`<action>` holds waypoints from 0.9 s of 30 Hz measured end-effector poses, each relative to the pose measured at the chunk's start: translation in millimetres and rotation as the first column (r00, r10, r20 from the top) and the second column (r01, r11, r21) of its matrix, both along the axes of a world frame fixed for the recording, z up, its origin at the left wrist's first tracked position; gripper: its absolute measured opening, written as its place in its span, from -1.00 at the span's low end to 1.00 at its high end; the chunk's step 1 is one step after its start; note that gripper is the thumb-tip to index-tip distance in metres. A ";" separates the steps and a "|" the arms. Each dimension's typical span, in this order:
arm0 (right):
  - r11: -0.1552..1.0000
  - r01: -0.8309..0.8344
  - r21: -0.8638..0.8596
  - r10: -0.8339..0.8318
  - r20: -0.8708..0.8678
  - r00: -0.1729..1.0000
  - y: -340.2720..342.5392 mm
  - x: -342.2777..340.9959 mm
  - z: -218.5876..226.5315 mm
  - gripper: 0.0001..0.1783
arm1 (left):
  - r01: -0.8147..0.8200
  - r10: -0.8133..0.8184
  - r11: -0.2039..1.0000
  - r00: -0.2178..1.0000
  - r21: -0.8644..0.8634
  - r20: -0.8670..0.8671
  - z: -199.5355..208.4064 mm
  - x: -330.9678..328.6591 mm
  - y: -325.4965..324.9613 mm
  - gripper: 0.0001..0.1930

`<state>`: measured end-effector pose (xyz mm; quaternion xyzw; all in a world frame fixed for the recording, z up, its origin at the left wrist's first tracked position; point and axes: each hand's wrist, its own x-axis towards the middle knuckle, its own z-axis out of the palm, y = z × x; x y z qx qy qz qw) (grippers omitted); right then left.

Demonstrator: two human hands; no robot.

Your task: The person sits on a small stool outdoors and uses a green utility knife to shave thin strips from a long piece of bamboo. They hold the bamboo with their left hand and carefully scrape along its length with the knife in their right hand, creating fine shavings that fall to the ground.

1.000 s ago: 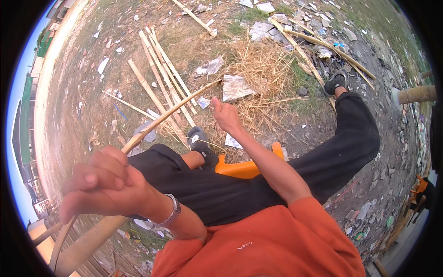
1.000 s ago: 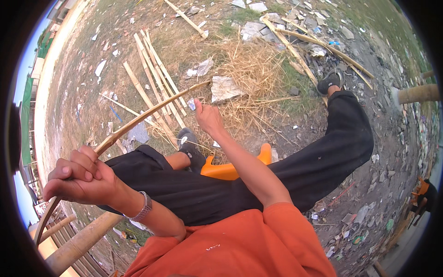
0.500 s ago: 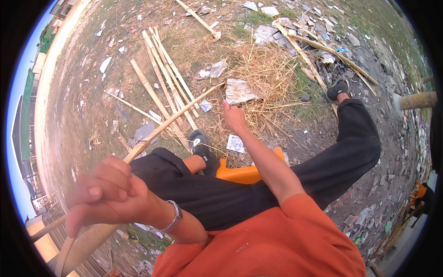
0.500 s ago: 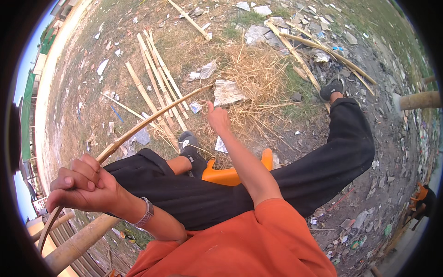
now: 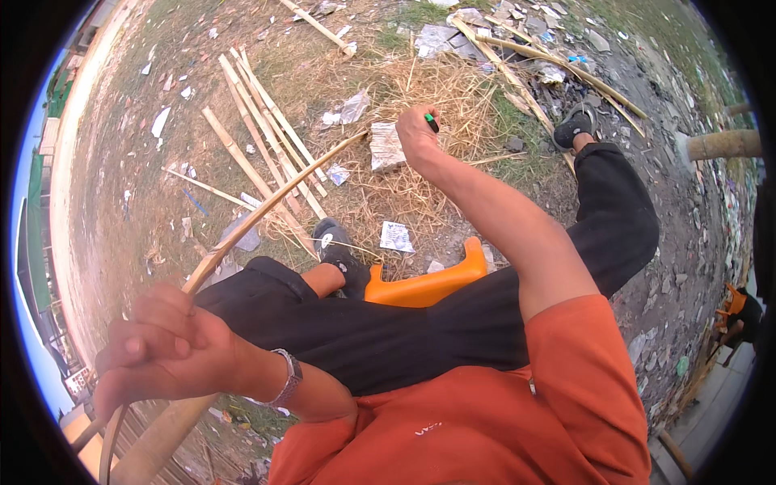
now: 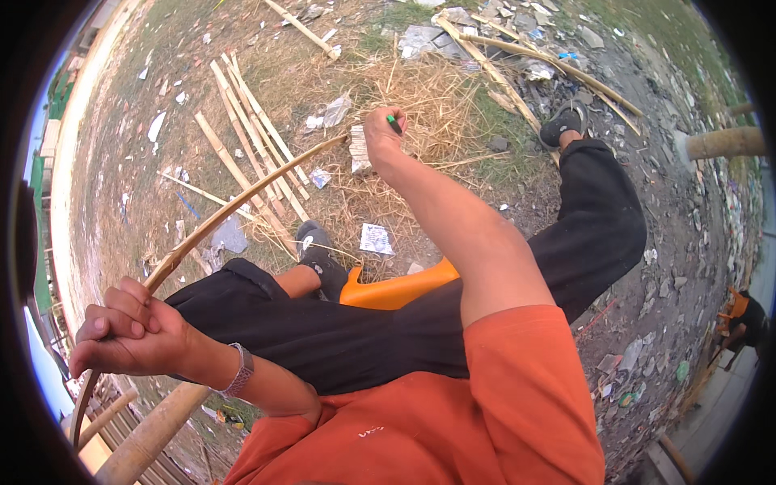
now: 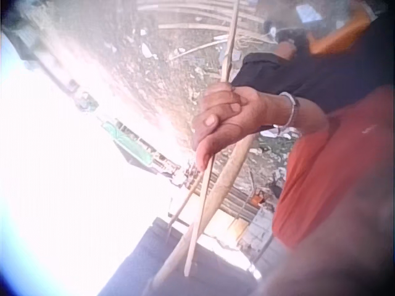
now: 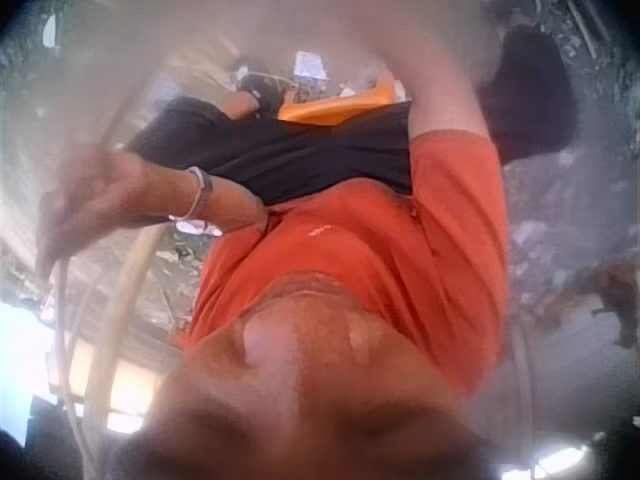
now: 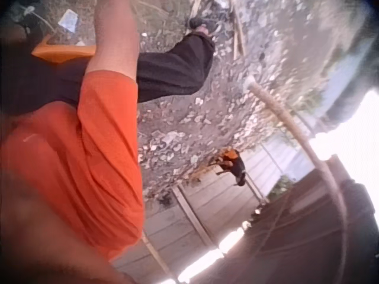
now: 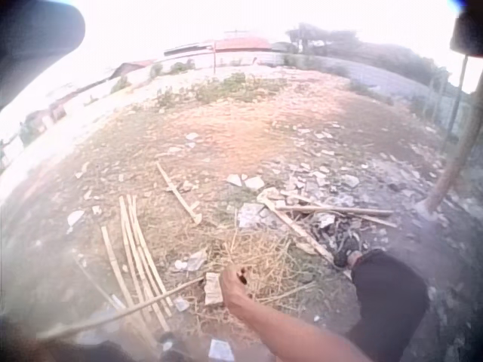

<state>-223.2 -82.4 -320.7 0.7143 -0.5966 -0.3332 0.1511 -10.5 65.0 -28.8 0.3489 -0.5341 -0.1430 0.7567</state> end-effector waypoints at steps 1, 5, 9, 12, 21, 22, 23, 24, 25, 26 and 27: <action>0.997 0.067 0.045 -0.070 0.082 0.994 -17.7 1.2 23.8 -0.92 | 0.013 -0.013 1.000 1.000 0.004 0.005 -2.1 5.0 3.1 -0.47; 0.923 0.385 0.016 -0.206 0.865 0.457 -6.6 9.2 116.4 -0.60 | 0.037 -0.036 0.999 0.999 -0.024 0.034 -3.2 4.4 2.2 -0.48; 0.954 0.128 0.271 -0.230 0.935 -0.270 83.8 44.1 147.6 -0.34 | 0.095 -0.093 0.995 0.994 -0.036 0.050 -3.2 2.1 -0.4 -0.47; 0.939 -0.116 0.323 -0.342 0.843 -0.416 141.6 67.0 176.8 -0.33 | 0.087 -0.086 0.995 0.996 -0.044 0.035 -4.5 5.3 2.3 -0.46; 0.962 0.083 0.259 -0.200 0.879 -0.433 157.3 87.6 155.4 -0.44 | 0.132 -0.129 0.990 0.990 -0.056 0.051 -5.3 3.1 2.1 -0.44; 0.965 0.091 0.247 -0.185 0.881 -0.436 157.4 88.5 153.0 -0.44 | 0.121 -0.119 0.991 0.992 -0.062 0.039 -5.4 2.1 2.4 -0.44; 0.967 0.099 0.235 -0.170 0.883 -0.438 155.4 89.5 147.0 -0.44 | 0.110 -0.108 0.992 0.994 -0.069 0.027 -5.6 1.1 1.2 -0.44; 0.969 0.108 0.223 -0.155 0.884 -0.440 153.3 90.2 139.5 -0.43 | 0.099 -0.098 0.992 0.995 -0.075 0.014 -5.7 0.6 1.1 -0.44; 0.955 0.127 0.268 -0.195 0.891 -0.411 148.5 87.2 128.7 -0.43 | 0.103 -0.103 0.992 0.995 -0.068 0.003 -4.8 2.6 1.0 -0.44; 0.939 0.150 0.310 -0.234 0.893 -0.385 142.8 82.7 117.8 -0.42 | 0.110 -0.110 0.992 0.994 -0.062 -0.006 -4.0 7.1 0.8 -0.44; 0.920 0.173 0.352 -0.273 0.892 -0.360 139.7 79.7 108.9 -0.42 | 0.117 -0.118 0.992 0.993 -0.055 -0.014 -2.7 9.1 -0.1 -0.45</action>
